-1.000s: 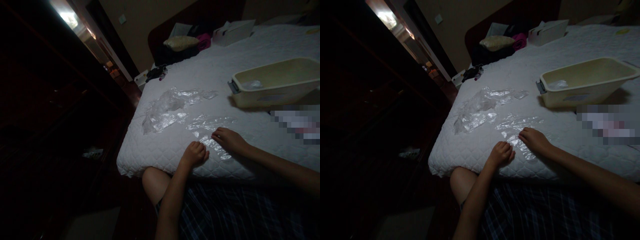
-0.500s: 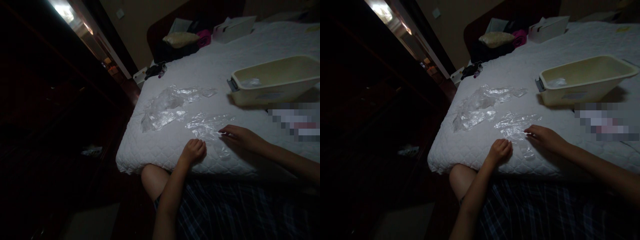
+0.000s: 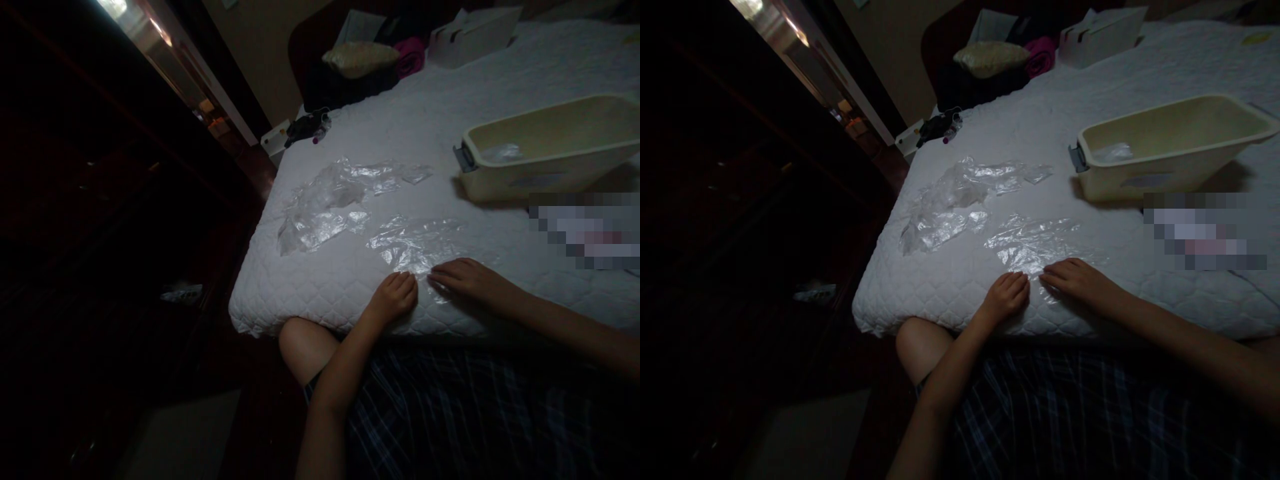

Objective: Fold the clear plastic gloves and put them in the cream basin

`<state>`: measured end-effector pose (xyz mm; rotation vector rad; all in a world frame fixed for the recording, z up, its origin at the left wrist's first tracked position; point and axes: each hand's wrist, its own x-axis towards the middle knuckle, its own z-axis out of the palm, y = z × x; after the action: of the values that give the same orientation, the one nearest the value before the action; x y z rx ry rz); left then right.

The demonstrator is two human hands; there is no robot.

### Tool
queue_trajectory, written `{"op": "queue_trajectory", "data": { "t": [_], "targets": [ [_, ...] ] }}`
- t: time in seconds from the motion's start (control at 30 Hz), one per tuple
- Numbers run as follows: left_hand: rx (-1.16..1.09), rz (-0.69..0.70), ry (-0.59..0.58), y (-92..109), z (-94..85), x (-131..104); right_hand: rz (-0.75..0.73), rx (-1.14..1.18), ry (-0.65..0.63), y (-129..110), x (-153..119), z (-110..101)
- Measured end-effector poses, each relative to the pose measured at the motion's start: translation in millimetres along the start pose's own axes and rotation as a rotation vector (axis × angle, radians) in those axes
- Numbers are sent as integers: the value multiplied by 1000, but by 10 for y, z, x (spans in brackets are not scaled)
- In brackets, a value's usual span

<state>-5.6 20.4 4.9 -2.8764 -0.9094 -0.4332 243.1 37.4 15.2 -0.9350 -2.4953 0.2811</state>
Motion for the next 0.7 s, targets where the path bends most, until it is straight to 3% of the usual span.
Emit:
{"op": "queue_trajectory", "data": {
  "t": [0.47,0.7],
  "targets": [
    [61,90,9,-33,43,-1,-75,-79,56,24,68,13],
    [134,137,74,-29,41,-7,112,-85,82,-23,148,56]
  ]
}}
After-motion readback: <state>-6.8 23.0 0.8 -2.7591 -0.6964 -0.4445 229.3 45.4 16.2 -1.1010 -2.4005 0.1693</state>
